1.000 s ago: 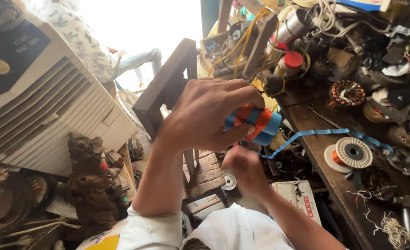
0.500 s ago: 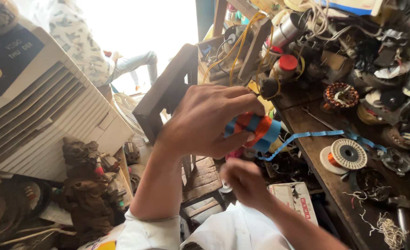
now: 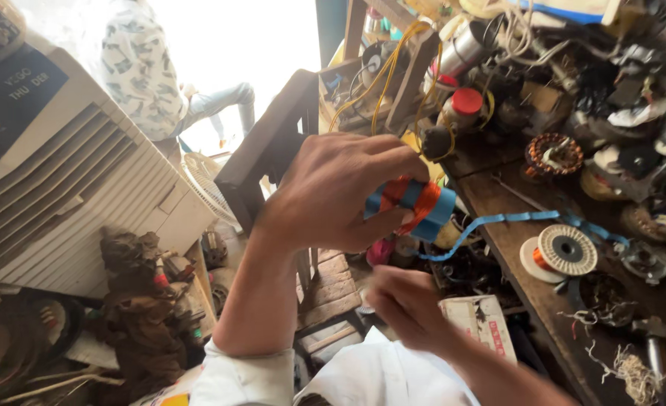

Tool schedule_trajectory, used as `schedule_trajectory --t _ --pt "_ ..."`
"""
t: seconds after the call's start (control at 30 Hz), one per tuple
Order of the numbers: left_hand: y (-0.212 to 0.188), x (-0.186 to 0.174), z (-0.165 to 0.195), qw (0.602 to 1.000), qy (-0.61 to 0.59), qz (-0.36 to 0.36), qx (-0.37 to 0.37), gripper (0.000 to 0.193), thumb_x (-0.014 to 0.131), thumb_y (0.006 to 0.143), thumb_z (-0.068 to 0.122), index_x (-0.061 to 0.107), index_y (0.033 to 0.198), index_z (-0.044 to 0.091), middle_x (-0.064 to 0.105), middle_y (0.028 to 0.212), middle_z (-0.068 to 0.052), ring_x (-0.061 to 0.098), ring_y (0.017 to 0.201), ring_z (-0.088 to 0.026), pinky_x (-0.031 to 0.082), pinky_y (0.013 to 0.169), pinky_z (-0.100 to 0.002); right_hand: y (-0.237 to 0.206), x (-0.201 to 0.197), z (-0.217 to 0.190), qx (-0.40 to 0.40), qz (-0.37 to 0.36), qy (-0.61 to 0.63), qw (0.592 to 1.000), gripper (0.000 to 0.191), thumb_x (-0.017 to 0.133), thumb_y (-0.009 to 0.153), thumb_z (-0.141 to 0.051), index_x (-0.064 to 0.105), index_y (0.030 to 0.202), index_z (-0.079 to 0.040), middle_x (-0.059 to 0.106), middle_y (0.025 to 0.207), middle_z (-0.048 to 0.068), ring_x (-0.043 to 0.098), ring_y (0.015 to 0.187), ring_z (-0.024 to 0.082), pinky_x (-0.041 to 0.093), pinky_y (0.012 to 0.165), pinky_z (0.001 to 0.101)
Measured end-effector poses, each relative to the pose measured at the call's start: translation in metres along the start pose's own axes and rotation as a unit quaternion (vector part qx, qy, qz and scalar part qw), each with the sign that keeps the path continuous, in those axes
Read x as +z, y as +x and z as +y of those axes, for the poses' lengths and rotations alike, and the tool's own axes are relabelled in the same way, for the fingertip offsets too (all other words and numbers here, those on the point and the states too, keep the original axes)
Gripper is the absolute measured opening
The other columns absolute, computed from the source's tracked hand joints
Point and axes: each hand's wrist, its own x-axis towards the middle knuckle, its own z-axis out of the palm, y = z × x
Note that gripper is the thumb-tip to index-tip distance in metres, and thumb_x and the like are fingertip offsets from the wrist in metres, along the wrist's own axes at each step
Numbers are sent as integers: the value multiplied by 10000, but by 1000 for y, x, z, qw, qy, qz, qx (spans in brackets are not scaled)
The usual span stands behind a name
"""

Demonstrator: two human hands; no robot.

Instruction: The person hand-winds copper magnet wire around a blue plastic tube, rotating the tube and guiding the wire to build up even coil layers. They then tuck and press the wire end to secure the finished coil.

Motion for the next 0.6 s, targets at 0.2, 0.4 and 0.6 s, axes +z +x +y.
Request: schedule_trajectory --t 0.2,0.4,0.6 --pt "-1 2 4 999 -28 -16 22 366 732 729 242 644 1079 177 639 859 8 641 702 -215 445 579 -388 62 -111 -3 -152 191 -127 961 132 603 1081 -91 648 961 -63 641 810 47 566 605 116 454 560 274" --pt "-1 -3 4 1000 -16 -4 1 413 735 677 254 648 1073 175 644 879 -5 654 743 -263 455 604 -416 51 6 11 224 119 20 967 203 637 971 -216 714 886 -48 745 814 53 704 769 207 559 690 349" --pt "-1 -1 5 1000 -15 -12 6 402 760 705 279 656 1080 179 655 889 0 660 761 -264 458 624 -426 14 -83 -22 -201 66 -71 975 177 646 980 -179 594 838 -87 556 741 30 553 661 153 464 614 310"
